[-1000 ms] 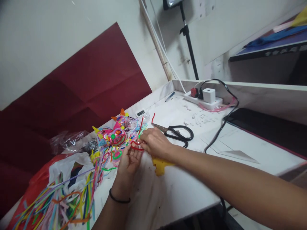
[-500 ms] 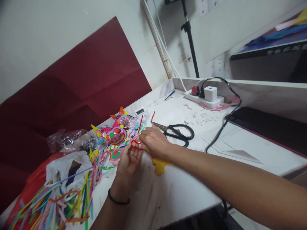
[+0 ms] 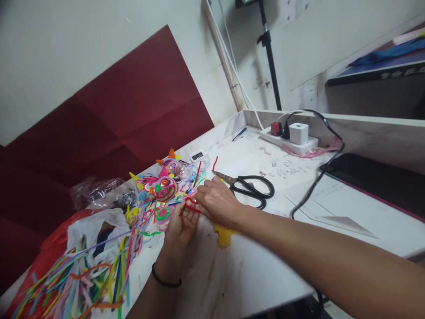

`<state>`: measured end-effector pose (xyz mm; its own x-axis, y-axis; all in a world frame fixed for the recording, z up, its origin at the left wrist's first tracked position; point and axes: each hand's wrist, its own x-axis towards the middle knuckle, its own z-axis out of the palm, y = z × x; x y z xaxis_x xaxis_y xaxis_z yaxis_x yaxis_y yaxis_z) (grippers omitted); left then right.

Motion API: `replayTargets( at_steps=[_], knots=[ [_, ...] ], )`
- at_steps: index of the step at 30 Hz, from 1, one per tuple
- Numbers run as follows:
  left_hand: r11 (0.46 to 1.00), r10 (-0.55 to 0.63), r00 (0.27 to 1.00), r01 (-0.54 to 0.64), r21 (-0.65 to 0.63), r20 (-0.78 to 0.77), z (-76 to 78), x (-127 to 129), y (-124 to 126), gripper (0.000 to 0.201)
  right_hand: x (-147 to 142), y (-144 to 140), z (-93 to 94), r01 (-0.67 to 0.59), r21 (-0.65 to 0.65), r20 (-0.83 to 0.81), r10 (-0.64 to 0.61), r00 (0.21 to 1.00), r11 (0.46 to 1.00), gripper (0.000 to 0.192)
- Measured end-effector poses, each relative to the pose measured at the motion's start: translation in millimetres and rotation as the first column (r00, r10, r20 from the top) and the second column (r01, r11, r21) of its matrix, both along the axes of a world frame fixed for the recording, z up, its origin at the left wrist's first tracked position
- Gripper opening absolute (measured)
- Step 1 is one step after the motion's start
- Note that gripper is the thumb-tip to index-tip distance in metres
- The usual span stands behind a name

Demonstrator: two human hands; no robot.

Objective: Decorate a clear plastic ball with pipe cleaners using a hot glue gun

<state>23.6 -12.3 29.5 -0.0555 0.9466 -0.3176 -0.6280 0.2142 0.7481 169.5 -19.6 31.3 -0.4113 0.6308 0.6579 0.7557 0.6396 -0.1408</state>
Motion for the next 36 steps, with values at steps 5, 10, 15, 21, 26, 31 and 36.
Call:
replayTargets(
  at_steps=[5,10,15,21,26,31,36],
  knots=[
    [0.998,-0.004,0.999,0.007,0.065,-0.045,-0.8,-0.2,-0.6,0.021,7.5,-2.4,8.1,-0.045,-0.095,-0.096,0.036,0.995,0.995,0.012],
    [0.993,0.107,0.991,-0.103,0.055,-0.079,0.3,-2.2,2.9,0.018,29.1,-8.4,27.2,-0.176,-0.345,-0.117,0.144,0.983,0.922,0.015],
    [0.989,0.146,0.988,-0.144,0.029,-0.049,2.7,-7.3,9.2,0.021,44.6,-18.8,38.5,-0.142,-0.565,0.065,0.215,0.974,0.813,0.019],
    [0.986,0.165,0.986,-0.165,-0.002,0.004,1.4,-13.6,14.6,0.022,32.2,-30.4,23.9,0.055,-0.606,0.354,0.208,0.912,0.793,0.046],
    [0.986,0.165,0.985,-0.165,0.003,0.042,-1.1,-17.9,18.9,0.024,17.9,-36.8,15.1,0.115,-0.574,0.408,0.162,0.898,0.811,0.048],
    [0.990,0.137,0.988,-0.140,0.035,0.077,-6.3,-20.9,21.5,0.024,21.4,-38.0,19.4,0.042,-0.561,0.298,0.154,0.942,0.827,0.043],
    [0.987,0.101,0.984,-0.117,0.108,0.148,-11.7,-21.3,18.8,0.017,43.9,-39.4,35.2,-0.204,-0.598,-0.120,0.165,0.979,0.775,0.042]
  ],
)
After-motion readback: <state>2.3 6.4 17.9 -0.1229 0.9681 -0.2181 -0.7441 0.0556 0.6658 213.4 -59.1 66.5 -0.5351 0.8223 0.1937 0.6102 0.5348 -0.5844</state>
